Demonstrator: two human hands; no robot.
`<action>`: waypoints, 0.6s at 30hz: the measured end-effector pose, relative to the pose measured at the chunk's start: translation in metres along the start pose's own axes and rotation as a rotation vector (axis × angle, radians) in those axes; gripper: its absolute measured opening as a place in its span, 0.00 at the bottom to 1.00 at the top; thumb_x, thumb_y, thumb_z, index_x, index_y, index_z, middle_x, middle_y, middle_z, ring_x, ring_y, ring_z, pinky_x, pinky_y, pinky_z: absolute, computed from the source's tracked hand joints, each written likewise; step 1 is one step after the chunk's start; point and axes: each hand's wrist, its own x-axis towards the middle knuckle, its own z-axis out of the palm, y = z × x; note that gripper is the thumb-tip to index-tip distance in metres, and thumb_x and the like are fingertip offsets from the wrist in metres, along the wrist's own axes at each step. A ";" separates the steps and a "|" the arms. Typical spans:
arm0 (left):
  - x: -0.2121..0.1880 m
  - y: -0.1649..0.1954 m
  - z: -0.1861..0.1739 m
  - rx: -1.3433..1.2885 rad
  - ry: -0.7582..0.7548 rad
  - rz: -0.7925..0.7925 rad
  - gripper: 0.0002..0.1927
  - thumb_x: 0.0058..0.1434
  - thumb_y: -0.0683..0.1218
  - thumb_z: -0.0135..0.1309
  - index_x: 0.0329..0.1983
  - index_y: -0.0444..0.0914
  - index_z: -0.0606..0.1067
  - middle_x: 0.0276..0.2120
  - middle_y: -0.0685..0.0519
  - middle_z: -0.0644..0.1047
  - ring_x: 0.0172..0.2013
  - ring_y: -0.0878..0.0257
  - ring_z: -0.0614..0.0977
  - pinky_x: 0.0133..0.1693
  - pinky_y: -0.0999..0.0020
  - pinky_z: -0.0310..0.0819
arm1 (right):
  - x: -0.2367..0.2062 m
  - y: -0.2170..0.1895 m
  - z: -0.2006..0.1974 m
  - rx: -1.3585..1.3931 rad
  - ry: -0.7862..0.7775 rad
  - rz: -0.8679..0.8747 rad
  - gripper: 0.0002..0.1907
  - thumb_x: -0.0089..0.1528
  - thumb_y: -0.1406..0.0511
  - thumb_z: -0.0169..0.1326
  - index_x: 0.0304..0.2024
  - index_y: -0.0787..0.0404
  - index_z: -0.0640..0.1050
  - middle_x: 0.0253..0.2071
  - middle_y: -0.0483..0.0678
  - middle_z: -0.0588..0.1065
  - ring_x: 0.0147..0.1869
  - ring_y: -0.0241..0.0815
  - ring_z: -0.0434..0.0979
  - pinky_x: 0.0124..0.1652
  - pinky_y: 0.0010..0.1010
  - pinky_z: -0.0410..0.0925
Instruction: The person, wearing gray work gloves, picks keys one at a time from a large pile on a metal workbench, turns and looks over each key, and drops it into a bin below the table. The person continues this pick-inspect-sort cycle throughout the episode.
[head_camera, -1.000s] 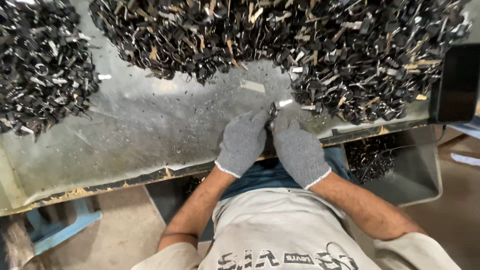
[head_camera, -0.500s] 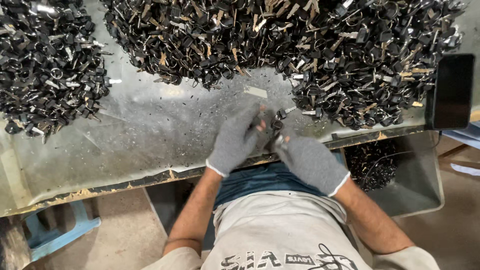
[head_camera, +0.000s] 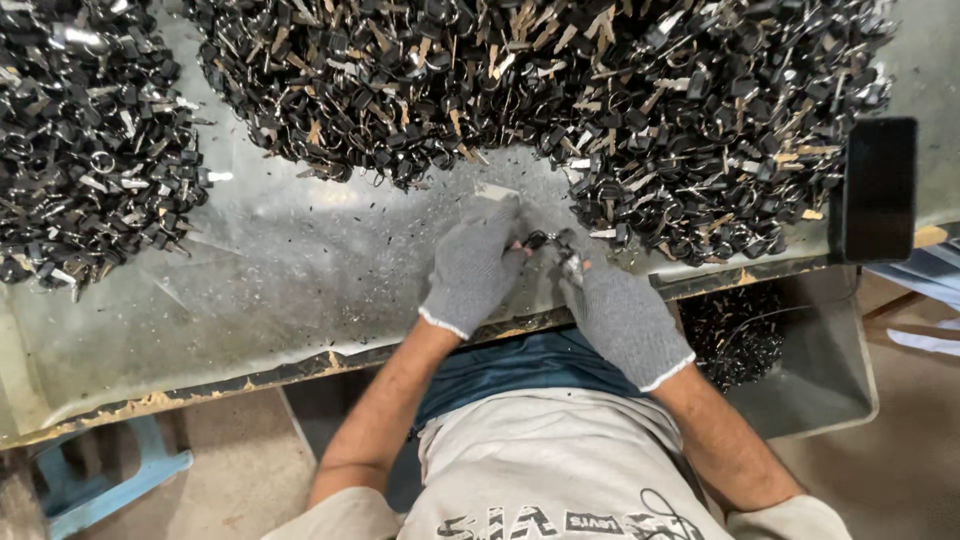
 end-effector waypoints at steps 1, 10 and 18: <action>-0.008 0.000 0.003 -0.029 0.006 -0.056 0.20 0.54 0.44 0.60 0.52 0.42 0.78 0.40 0.47 0.81 0.43 0.48 0.81 0.45 0.51 0.74 | 0.003 0.000 0.000 0.043 -0.002 0.006 0.16 0.68 0.59 0.49 0.48 0.66 0.74 0.27 0.60 0.78 0.31 0.58 0.81 0.31 0.47 0.74; -0.023 -0.008 0.025 -0.053 0.155 0.069 0.13 0.53 0.41 0.58 0.43 0.39 0.78 0.39 0.47 0.80 0.45 0.46 0.80 0.54 0.50 0.70 | 0.027 -0.026 -0.001 -0.199 0.021 0.001 0.17 0.68 0.62 0.48 0.50 0.70 0.72 0.29 0.60 0.78 0.23 0.52 0.81 0.18 0.39 0.73; -0.019 -0.007 0.017 -0.031 0.136 0.051 0.08 0.55 0.43 0.59 0.39 0.40 0.78 0.36 0.48 0.80 0.42 0.47 0.80 0.49 0.51 0.72 | 0.038 -0.003 0.002 -0.096 0.164 -0.272 0.13 0.66 0.65 0.47 0.46 0.70 0.71 0.28 0.58 0.77 0.28 0.52 0.82 0.26 0.39 0.74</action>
